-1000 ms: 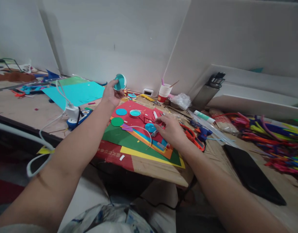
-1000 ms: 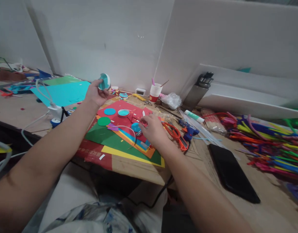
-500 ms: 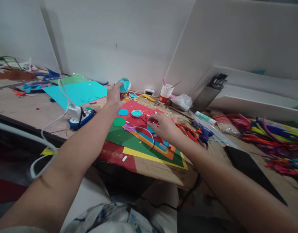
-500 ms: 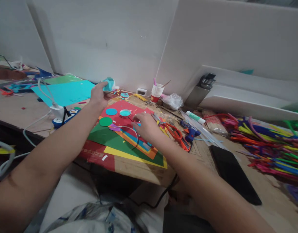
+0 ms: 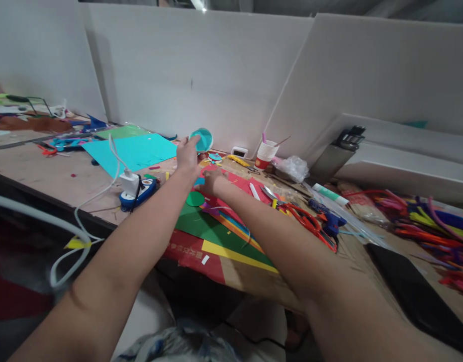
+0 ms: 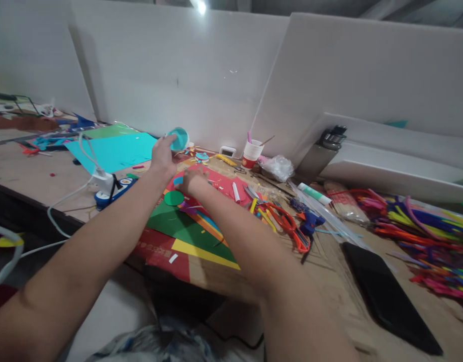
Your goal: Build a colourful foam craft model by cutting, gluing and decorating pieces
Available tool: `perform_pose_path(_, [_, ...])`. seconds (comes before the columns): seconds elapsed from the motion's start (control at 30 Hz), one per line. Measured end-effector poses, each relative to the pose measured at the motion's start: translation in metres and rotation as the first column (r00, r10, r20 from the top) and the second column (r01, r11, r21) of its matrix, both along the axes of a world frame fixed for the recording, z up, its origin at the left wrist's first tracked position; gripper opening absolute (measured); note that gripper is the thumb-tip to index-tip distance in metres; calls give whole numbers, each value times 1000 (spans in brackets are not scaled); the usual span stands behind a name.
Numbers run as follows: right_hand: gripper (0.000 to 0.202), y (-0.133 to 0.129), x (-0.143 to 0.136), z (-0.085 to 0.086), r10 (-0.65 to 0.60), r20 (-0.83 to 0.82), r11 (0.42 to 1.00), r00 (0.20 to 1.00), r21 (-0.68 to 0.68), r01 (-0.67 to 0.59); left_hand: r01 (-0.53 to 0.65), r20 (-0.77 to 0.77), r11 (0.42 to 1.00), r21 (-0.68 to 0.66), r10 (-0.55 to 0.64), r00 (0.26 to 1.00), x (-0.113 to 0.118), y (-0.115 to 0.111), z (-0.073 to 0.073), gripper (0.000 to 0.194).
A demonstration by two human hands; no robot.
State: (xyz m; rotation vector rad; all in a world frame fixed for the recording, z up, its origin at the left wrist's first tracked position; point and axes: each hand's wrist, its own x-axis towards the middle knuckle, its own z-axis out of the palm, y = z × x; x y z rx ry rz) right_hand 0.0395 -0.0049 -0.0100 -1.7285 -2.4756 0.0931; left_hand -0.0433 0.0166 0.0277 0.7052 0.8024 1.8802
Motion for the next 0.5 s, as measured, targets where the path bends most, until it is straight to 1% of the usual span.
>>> perform_pose_path(0.13, [46, 1, -7, 0, 2, -36, 999, 999, -34, -3, -8, -9, 1000, -2, 8, 1000, 1, -4, 1, 27])
perform_pose_path(0.23, [49, 2, -2, 2, -16, -92, 999, 996, -44, 12, -9, 2, 1000, -4, 9, 1000, 1, -5, 2, 27])
perform_pose_path(0.27, [52, 4, 3, 2, -22, -133, 999, 991, -46, 16, -12, 11, 1000, -8, 12, 1000, 1, -4, 2, 26])
perform_pose_path(0.33, [53, 5, 18, 4, -24, -301, 998, 953, -54, 8, -16, 34, 1000, -14, 16, 999, -1, -1, 2, 24])
perform_pose_path(0.37, [52, 5, 29, 4, -49, -505, 996, 861, -92, 2, -11, 46, 1000, -9, 12, 999, -1, 0, 1, 23])
perform_pose_path(0.4, [46, 4, 40, 6, -78, -702, 990, 708, -138, -29, -5, 55, 1000, -4, 5, 998, -1, 1, 1, 21])
perform_pose_path(0.43, [40, 2, 52, 8, -96, -846, 979, 524, -176, -104, 5, 59, 1000, -2, -5, 998, -1, 3, 1, 19])
perform_pose_path(0.47, [34, -2, 65, 10, -153, -932, 955, 330, -224, -192, 17, 60, 1000, -7, -17, 998, -1, 3, 0, 17])
perform_pose_path(0.5, [32, -7, 77, 12, -230, -961, 923, 156, -266, -276, 30, 56, 999, -24, -28, 998, 0, 4, -1, 14])
